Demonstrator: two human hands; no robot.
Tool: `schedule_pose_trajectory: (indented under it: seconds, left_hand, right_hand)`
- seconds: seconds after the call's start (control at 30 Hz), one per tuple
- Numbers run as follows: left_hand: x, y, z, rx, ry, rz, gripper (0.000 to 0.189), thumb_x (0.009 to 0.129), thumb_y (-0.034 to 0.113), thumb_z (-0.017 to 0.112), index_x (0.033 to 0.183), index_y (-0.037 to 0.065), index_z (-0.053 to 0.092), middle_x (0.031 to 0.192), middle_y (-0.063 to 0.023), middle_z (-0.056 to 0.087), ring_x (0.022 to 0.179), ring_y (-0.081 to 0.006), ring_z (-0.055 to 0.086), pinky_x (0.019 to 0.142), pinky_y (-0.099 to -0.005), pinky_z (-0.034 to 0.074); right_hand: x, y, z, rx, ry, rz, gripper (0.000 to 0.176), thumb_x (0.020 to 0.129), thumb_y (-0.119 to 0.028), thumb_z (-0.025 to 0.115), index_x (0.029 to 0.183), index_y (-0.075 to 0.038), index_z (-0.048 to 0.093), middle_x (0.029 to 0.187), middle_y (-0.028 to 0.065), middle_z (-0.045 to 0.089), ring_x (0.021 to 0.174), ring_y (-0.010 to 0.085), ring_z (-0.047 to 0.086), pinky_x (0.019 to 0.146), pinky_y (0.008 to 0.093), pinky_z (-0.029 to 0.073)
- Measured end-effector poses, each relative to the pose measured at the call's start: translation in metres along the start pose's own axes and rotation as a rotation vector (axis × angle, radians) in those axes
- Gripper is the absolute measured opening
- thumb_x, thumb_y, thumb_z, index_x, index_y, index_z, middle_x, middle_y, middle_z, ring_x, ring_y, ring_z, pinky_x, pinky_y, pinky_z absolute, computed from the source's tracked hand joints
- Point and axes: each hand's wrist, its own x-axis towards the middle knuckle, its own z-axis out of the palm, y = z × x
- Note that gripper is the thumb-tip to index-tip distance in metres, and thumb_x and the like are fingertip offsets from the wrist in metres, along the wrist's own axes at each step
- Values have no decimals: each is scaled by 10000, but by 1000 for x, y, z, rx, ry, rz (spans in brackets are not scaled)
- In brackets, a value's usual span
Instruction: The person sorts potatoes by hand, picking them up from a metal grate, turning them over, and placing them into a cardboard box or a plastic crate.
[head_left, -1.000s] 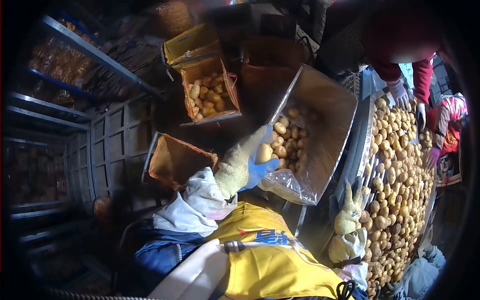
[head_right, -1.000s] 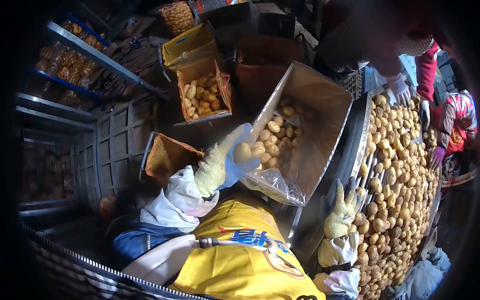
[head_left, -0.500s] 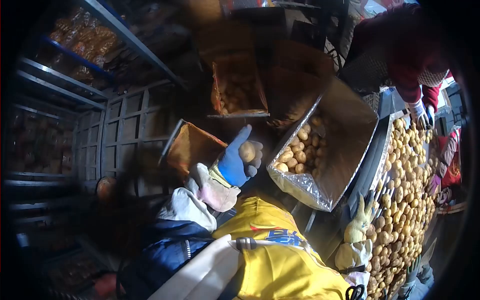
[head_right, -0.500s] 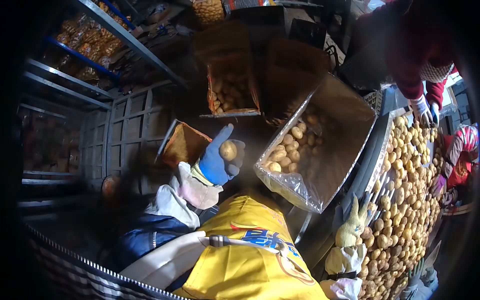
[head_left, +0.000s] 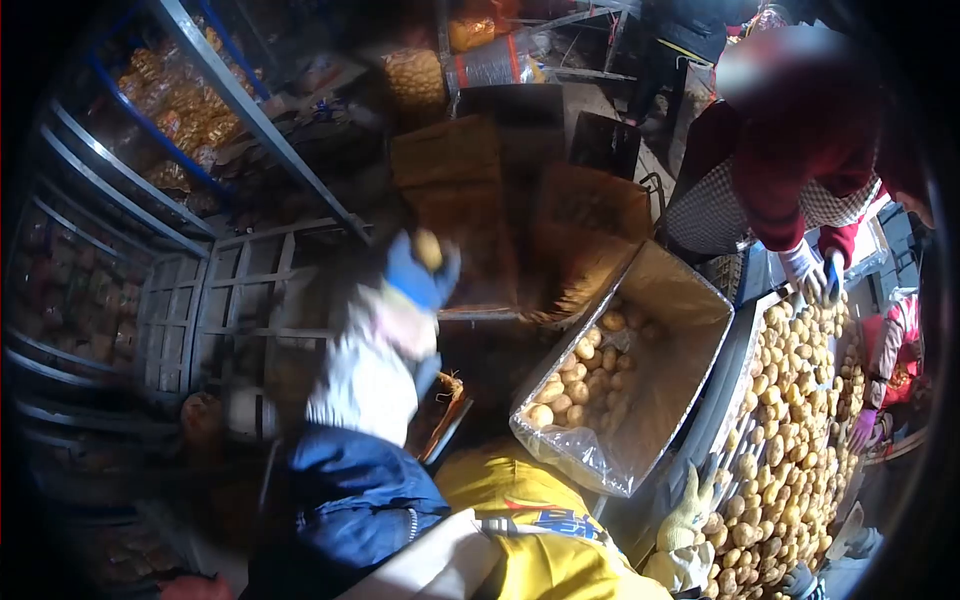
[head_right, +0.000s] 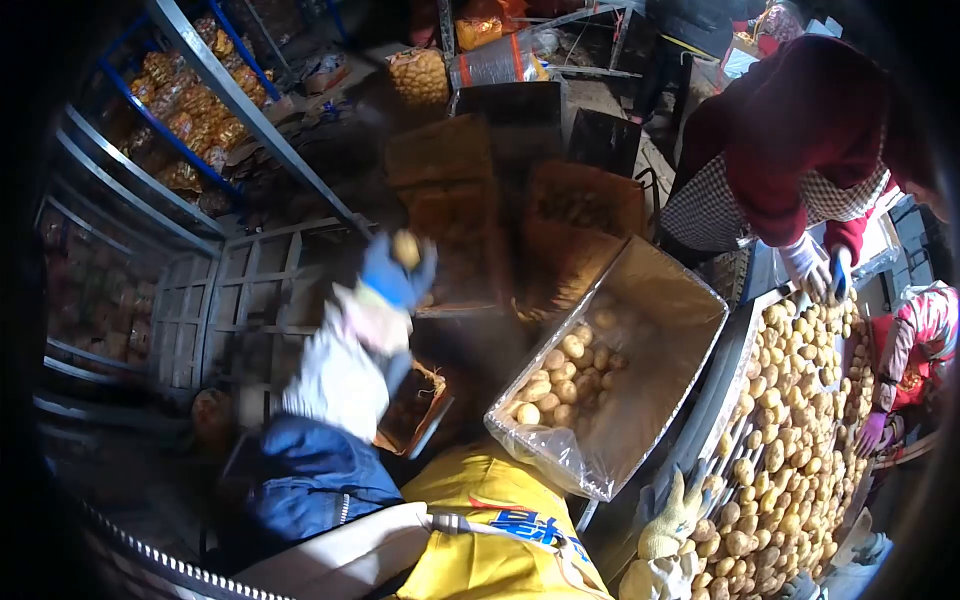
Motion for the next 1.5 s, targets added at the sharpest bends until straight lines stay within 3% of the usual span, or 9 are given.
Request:
schedule_pose_trajectory:
  seconds: [0.17,0.33,0.4,0.6,0.73,0.93,1.17,1.33,1.5]
  left_hand:
    - [29,4,105,494,-107,168,817,971,617,630,1516,70,364,1500,-235,440,1281,-463,539,1088,-628,496]
    - [-25,-147,74,1135,-348,63,580,1020,480,651,1421,75,546,1259,-147,657,1062,-311,678,874,-485,590]
    - [-29,-203,55,971,-681,-345,494,1038,396,645,1405,69,590,1260,-131,677,1019,-283,689,830,-444,596]
    - [-165,-377,34,1645,-1752,675,446,872,197,792,1280,53,687,1315,-185,676,1232,-343,635,1037,-428,509]
    - [-216,-452,22,2026,-2325,580,432,901,311,692,1261,79,630,1250,-147,649,1233,-381,579,1077,-523,432]
    - [-197,-487,1,2135,-2350,488,478,966,375,621,1388,152,608,1470,-178,545,1463,-426,402,1255,-566,236]
    - [-165,-549,52,2428,-2276,304,396,958,433,604,1229,200,776,1625,-225,440,1545,-472,301,1264,-567,245]
    - [-185,-524,85,2173,-1618,-334,462,996,426,653,1340,121,704,1490,-166,611,1425,-360,525,1175,-412,429]
    - [-201,-503,45,1933,-2155,263,404,961,320,680,1303,107,694,1358,-205,662,1304,-422,585,1136,-498,444]
  right_hand:
    - [-9,6,12,500,-13,325,598,714,-230,843,1291,-141,713,1578,244,480,1359,449,528,1166,580,377]
    - [16,-28,-45,113,-25,36,565,813,-190,820,1352,-116,667,1559,205,494,1293,411,567,1134,573,441]
    - [9,-20,-33,166,-6,76,608,758,-247,866,1331,-153,687,1544,223,504,1293,460,553,1153,603,373]
    - [-27,-4,-91,208,-62,155,547,826,-193,767,1354,-110,655,1421,175,599,1319,418,543,1168,538,366]
    - [-88,12,-126,-54,-50,461,579,871,-273,735,1402,-95,591,1479,172,552,1388,414,480,1154,602,312]
    - [-92,40,-97,-280,-250,461,843,810,-343,785,1545,-82,462,1545,211,486,1480,444,383,1238,627,253]
    - [-151,98,-2,1168,-130,553,557,1042,-358,456,1559,-151,440,1540,182,520,1378,306,517,1132,472,409]
    - [-48,85,-111,529,-120,334,530,921,-202,661,1433,-97,576,1428,189,611,1316,358,579,1119,480,452]
    - [-46,124,-152,113,353,501,574,840,-131,796,1384,-51,632,1352,207,663,1256,401,624,1090,481,491]
